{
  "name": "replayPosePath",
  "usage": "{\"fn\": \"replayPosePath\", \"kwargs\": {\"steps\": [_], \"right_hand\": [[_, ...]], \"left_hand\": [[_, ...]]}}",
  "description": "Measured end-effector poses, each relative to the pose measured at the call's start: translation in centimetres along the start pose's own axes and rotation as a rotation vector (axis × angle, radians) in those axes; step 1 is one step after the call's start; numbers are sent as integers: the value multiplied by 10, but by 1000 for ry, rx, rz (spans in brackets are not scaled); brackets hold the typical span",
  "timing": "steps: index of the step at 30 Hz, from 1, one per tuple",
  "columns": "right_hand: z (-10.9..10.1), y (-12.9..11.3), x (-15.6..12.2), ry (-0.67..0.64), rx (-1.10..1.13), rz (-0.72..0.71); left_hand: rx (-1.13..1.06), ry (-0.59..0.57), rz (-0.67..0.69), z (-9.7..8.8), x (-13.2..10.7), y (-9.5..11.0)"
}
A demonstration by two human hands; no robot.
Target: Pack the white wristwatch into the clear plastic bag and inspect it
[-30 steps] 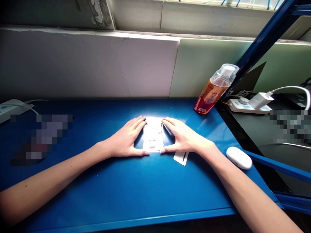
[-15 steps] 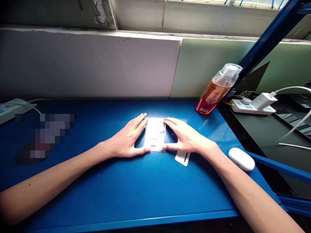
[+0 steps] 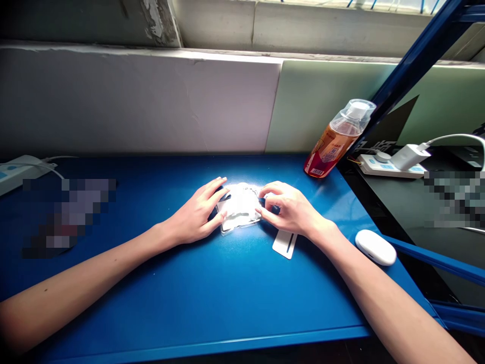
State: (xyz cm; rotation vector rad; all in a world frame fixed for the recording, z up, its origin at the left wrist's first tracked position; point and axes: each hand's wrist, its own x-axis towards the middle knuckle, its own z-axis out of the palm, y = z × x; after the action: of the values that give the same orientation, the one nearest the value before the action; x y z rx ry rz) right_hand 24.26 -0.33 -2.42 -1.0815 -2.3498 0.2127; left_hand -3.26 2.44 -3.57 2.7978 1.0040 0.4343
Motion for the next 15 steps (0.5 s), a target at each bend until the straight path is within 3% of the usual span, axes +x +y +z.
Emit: {"fn": "replayPosePath", "kwargs": {"steps": [7, 15], "right_hand": [[-5, -3, 2, -36, 60, -47], [-2, 4, -1, -183, -2, 43]], "left_hand": [[-22, 72, -11, 2, 2, -1], [-55, 60, 29, -1, 5, -2]]}}
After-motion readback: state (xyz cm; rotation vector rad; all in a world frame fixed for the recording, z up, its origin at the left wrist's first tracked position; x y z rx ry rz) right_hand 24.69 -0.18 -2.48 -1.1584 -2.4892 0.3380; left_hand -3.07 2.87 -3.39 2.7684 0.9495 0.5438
